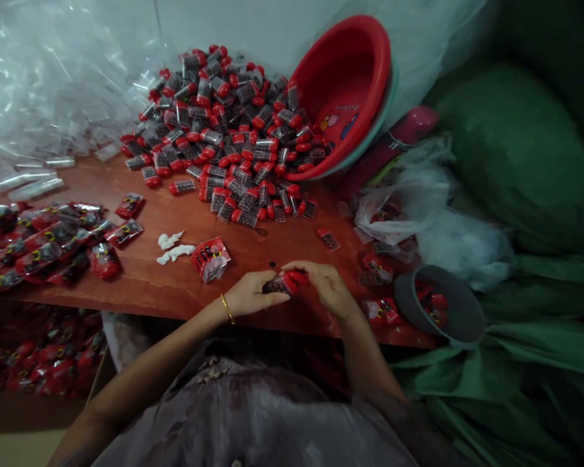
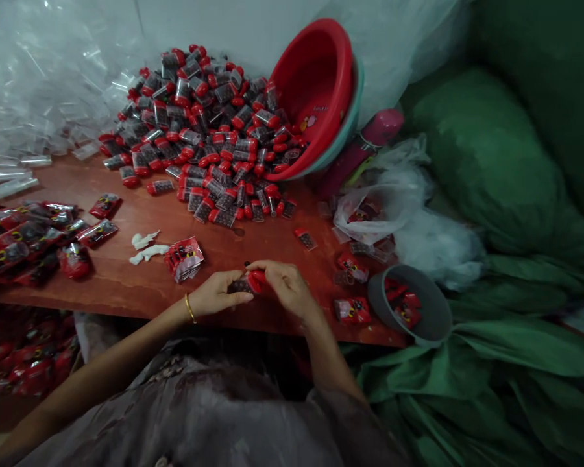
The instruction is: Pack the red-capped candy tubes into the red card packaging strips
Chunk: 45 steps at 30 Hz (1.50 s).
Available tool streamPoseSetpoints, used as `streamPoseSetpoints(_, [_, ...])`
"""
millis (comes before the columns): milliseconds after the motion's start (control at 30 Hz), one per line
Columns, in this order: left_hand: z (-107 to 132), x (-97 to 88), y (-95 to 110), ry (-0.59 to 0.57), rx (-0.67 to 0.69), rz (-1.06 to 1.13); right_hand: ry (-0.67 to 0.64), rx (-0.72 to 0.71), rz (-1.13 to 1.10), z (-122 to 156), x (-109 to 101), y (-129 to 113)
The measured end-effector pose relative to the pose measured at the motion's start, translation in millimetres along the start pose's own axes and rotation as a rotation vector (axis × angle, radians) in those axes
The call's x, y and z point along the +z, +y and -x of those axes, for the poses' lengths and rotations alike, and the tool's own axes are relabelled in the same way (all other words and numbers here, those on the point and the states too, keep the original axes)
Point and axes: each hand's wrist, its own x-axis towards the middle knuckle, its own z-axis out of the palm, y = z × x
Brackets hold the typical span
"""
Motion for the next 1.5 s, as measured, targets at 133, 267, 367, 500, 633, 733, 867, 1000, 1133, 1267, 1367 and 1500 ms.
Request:
streamPoseSetpoints(133, [8, 17.7, -13, 0.112, -0.034, 0.052, -0.027, 0.190, -0.044, -17, 16, 0])
streamPoseSetpoints(267, [10, 26.6, -20, 0.304, -0.125, -0.118, -0.055, 0.116, 0.091, -21, 39, 6])
streamPoseSetpoints(367, [11, 29.6, -21, 0.339, -0.197, -0.317, 0.003, 0.073, 0.147, -13, 53, 16])
streamPoseSetpoints(500, [10, 30.2, -23, 0.316, -0.198, -0.489, 0.072, 0.095, 0.120, -3, 65, 26])
streamPoseSetpoints(633, [7, 29.2, -26, 0.349, -0.196, -0.535, 0.115, 0.148, 0.151, -4, 75, 26])
streamPoseSetpoints(733, [6, 28.6, -26, 0.364, -0.211, -0.509, 0.190, 0.199, 0.163, -6, 81, 27])
streamPoseSetpoints(867, [4, 28.4, -22, 0.327, -0.223, -0.502, 0.234, 0.257, 0.018, -3, 83, 32])
streamPoseSetpoints(1000, [0, 27.8, -15, 0.308, -0.296, -0.491, 0.258, 0.270, -0.120, -1, 80, 36])
streamPoseSetpoints(1133, [-1, 26.0, -11, 0.365, -0.324, -0.423, 0.370, 0.240, 0.073, -4, 80, 37])
streamPoseSetpoints(1267, [-1, 22.9, -10, 0.382, -0.361, -0.426, 0.374, 0.292, -0.141, -10, 78, 41])
streamPoseSetpoints(1367, [-2, 20.3, -11, 0.397, -0.371, -0.399, 0.367, 0.303, -0.308, -11, 69, 42])
streamPoseSetpoints(1500, [-3, 22.3, -13, 0.410, -0.378, -0.367, 0.288, 0.189, -0.096, -5, 61, 39])
